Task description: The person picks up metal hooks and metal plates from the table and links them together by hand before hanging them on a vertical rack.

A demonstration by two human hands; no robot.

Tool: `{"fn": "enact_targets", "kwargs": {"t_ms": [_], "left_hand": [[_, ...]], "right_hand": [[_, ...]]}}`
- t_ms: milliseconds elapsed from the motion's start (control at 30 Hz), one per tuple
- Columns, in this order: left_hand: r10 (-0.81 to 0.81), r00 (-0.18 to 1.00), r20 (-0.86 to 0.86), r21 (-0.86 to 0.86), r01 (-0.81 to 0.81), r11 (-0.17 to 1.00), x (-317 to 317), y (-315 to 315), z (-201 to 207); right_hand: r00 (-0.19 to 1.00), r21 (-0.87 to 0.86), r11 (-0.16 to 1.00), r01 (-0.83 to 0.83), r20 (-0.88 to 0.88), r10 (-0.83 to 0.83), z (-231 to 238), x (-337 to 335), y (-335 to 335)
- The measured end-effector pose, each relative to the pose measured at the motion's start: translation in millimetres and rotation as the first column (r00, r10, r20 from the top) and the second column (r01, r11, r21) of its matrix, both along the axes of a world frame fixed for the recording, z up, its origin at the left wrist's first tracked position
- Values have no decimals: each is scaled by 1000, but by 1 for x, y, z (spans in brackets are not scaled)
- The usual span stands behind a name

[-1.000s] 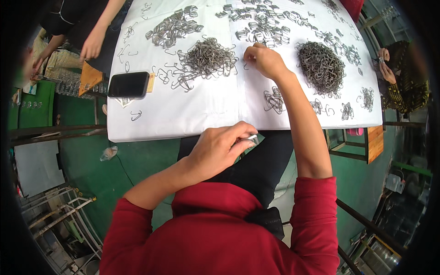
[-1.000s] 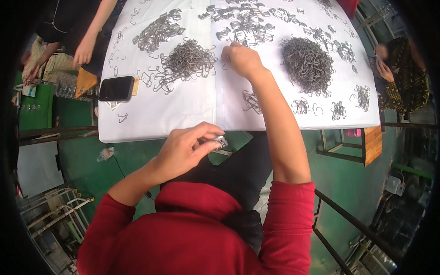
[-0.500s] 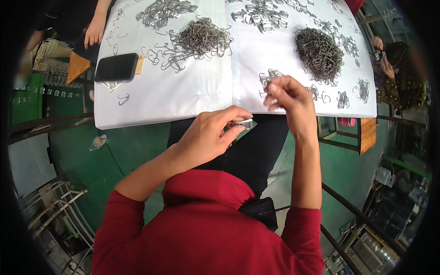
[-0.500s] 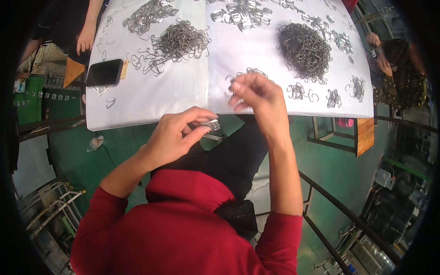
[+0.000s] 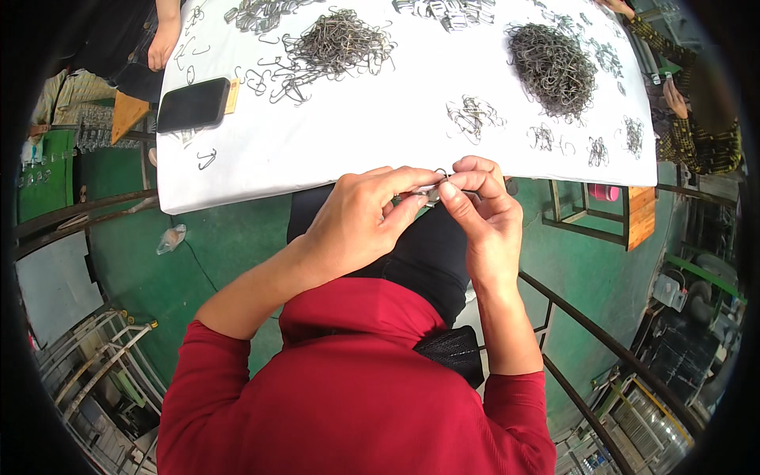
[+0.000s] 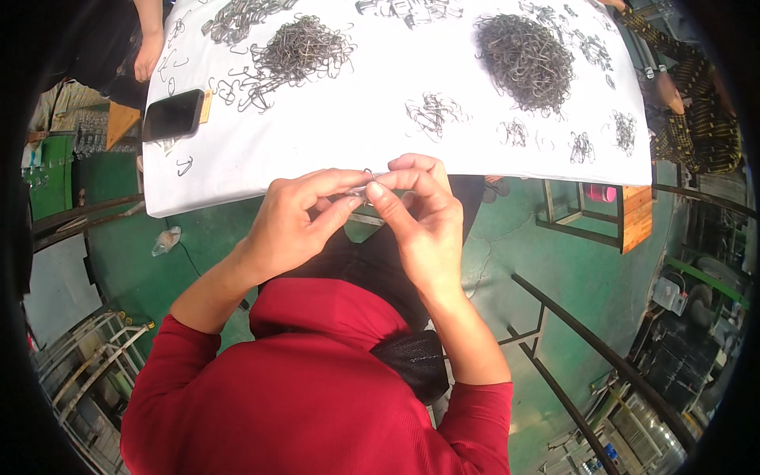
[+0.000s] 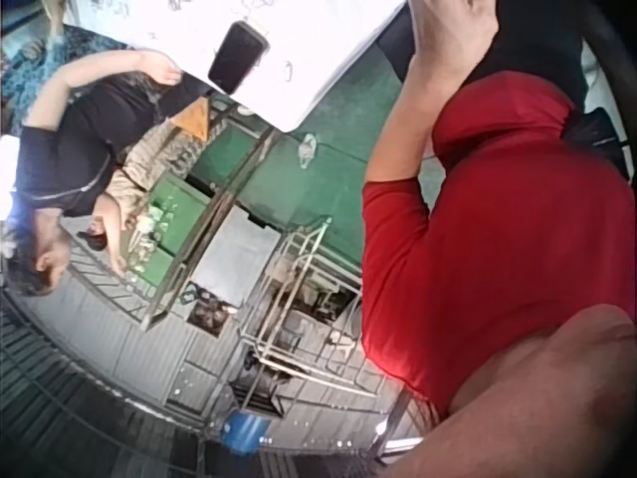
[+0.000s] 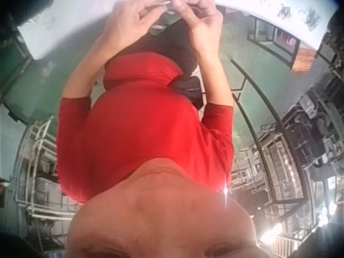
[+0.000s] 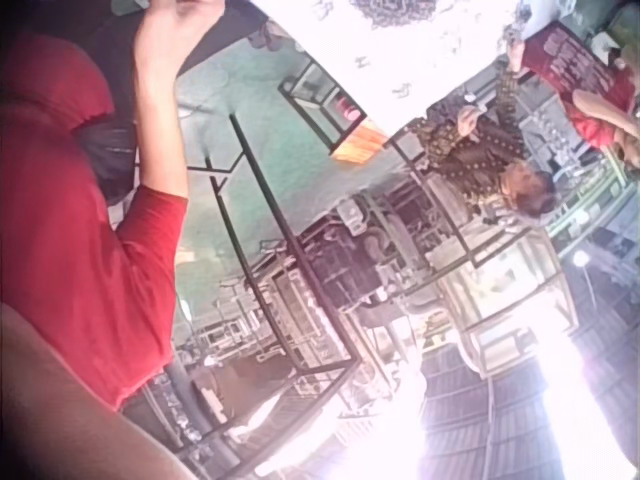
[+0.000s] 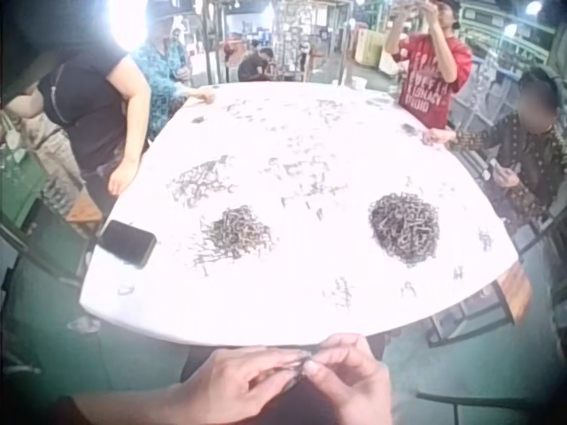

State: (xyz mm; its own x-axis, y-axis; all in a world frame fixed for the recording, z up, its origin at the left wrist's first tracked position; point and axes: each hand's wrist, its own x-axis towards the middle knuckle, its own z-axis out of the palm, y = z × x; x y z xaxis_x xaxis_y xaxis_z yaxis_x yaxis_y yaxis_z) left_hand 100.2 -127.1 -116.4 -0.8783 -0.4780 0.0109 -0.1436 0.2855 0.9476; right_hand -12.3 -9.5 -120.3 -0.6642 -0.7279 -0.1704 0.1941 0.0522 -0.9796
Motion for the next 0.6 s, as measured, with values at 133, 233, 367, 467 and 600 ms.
{"fn": "enact_targets", "kwargs": {"t_ms": [133, 233, 367, 467, 600], "left_hand": [[-39, 998, 48, 1, 39, 999, 0, -3, -2], [-41, 993, -112, 36, 45, 998, -6, -14, -4], [47, 986, -158, -310, -95, 946, -62, -73, -28], [10, 953, -303, -643, -213, 736, -147, -128, -85], [75, 972, -223, -789, -225, 572, -227, -141, -109]], "right_hand": [[989, -39, 998, 48, -140, -53, -9, 7, -3], [967, -61, 995, 79, -236, -92, -8, 6, 1], [940, -99, 991, 91, -319, -119, -3, 2, 3], [929, -110, 989, 94, -347, -127, -3, 0, -2], [925, -120, 987, 104, -353, -141, -5, -4, -3]]}}
